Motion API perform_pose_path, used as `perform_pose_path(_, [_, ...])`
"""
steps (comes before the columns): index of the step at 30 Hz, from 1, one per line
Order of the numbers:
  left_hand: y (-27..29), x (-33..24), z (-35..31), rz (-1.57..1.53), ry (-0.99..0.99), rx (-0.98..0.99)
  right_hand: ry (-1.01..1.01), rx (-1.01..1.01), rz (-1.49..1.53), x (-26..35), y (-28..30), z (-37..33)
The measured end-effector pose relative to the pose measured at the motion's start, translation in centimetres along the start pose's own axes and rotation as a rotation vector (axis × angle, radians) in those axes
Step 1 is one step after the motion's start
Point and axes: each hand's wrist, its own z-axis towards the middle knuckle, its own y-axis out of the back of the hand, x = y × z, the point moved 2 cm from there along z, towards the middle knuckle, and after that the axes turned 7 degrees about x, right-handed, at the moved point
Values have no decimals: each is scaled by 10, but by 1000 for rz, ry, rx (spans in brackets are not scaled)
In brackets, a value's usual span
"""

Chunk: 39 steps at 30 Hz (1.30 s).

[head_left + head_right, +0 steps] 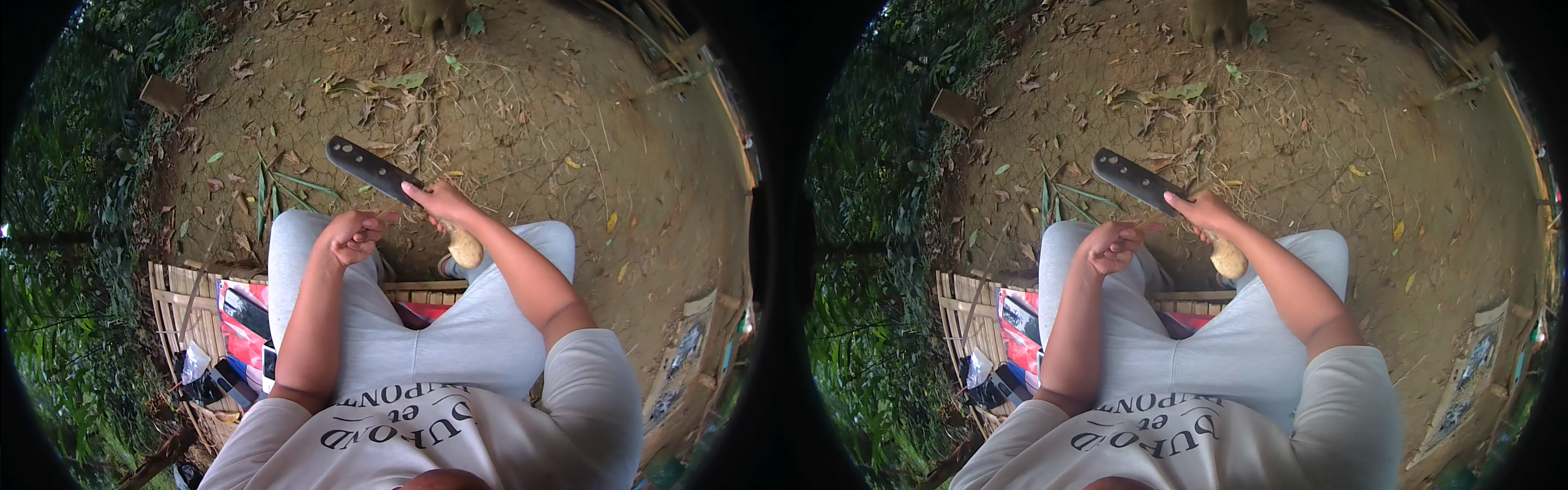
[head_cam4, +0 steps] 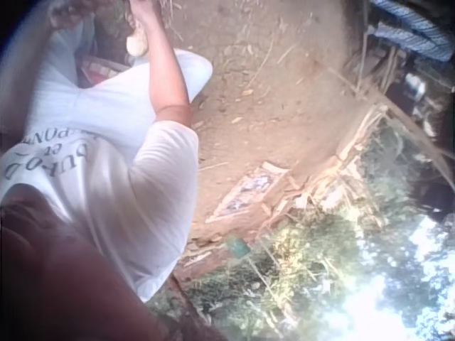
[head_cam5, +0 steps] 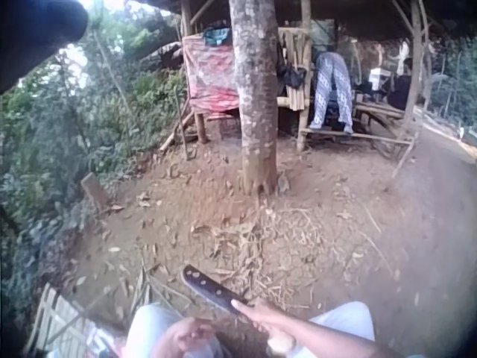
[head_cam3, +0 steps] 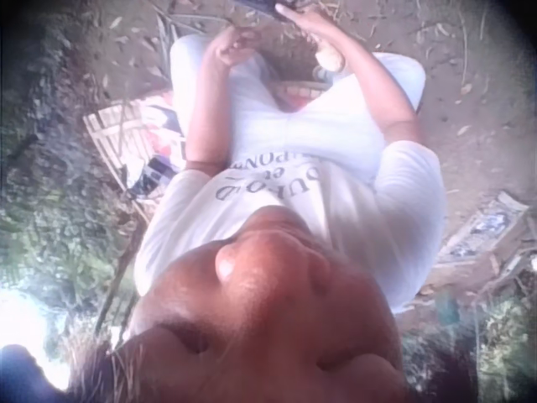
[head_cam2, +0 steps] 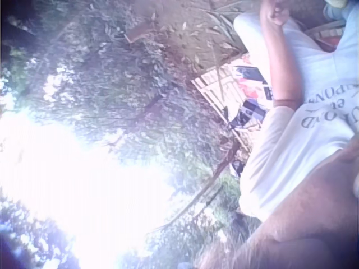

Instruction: The person shaves a thin wooden stick with a large knife, removing long strips from its surface.

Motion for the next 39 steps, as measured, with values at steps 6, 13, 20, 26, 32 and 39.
perform_pose_path(6, [-7, -4, 2, -20, 4, 0, -90, -184, 113, -41, 45, 28])
perform_pose_path(13, [-7, -3, 1, -59, -9, -24, 24, -33, 9, 8, -7, -17])
perform_pose_path(20, [-11, -1, 2, -91, -6, -24, -118, -197, 105, -39, 37, 22])
perform_pose_path(26, [-13, 3, 3, -98, -10, -19, 20, -168, 31, -5, 4, -10])
perform_pose_path(32, [-15, 3, -3, -125, -36, -23, -87, -223, 102, -27, 32, 9])
perform_pose_path(39, [-15, 6, -8, -78, -33, 0, -58, -142, 39, -8, -1, -12])
